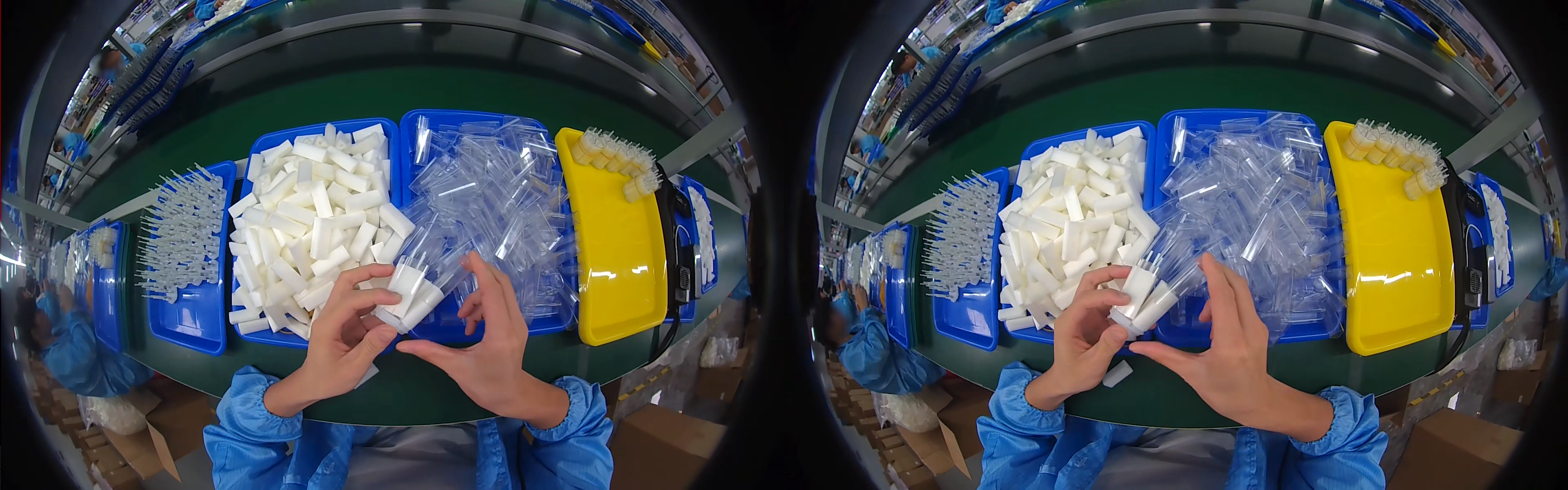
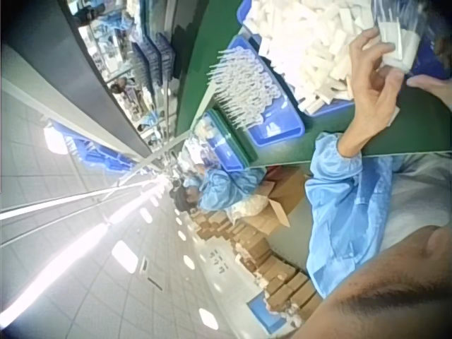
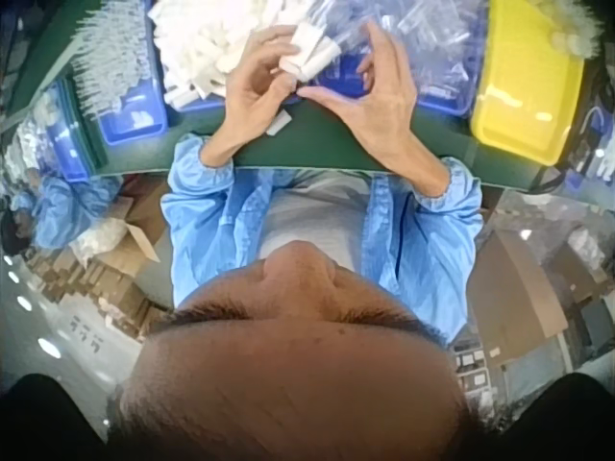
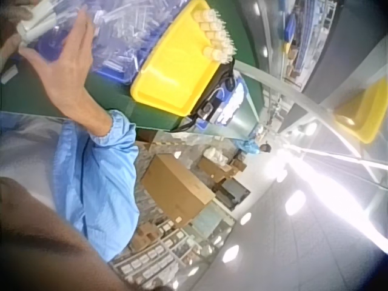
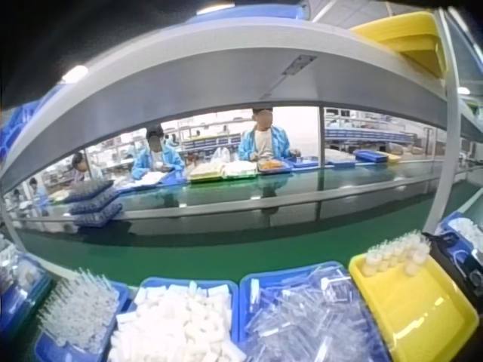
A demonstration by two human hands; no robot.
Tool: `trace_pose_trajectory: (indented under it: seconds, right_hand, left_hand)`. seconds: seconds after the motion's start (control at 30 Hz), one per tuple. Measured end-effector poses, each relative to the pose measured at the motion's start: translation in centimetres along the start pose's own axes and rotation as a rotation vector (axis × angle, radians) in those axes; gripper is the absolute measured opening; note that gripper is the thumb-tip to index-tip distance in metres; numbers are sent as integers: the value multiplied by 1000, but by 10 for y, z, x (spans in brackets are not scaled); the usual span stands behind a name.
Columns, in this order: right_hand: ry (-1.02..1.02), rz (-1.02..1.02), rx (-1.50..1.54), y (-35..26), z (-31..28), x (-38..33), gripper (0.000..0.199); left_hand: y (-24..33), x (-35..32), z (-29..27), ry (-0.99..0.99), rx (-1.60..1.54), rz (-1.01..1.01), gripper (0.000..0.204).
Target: The person assembles components by attaching foam cylinders onto a multi-pronged holder, sliding clear plastic tubes over the cylinders, securing the bundle with a rubber band, and placing it onto a tray.
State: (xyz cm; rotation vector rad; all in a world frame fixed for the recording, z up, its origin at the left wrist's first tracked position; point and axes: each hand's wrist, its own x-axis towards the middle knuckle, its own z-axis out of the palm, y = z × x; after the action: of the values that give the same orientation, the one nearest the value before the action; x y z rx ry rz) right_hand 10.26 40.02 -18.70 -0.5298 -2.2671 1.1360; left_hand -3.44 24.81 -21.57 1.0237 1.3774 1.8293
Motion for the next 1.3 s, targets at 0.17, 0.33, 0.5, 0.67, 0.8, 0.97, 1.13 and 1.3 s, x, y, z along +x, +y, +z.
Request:
trace_pose_trajectory:
  seconds: [0.17, 0.33, 0.5, 0.67, 0.8, 0.97, 1.13, 1.3]
  right_hand:
    - [24, -60, -135, -1, 3, -1, 98]
    - [53, -136, -182, 2, 2, 0, 97]
    - [2, -129, -161, 1, -2, 3, 94]
    - [-49, -125, -74, -3, -10, 11, 76]
    - [-53, -39, 67, 6, -14, 11, 61]
    - [-129, -135, 175, 4, -22, 18, 43]
    - [-121, -347, 103, 8, -25, 20, 38]
    - [-98, -423, 92, 10, -24, 19, 39]
  left_hand:
    - [2, -1, 4, -31, -49, -46, 33]
    - [1, -1, 5, -34, -56, -54, 33]
    - [1, 0, 4, -73, -89, -41, 35]
    - [3, 0, -1, -55, -122, -82, 35]
    - [10, 6, -8, -55, -217, -136, 38]
    - [15, 6, -25, -111, -308, -208, 44]
    - [14, 6, -32, -160, -488, -326, 55]
    - [16, 5, -34, -173, -536, -382, 54]
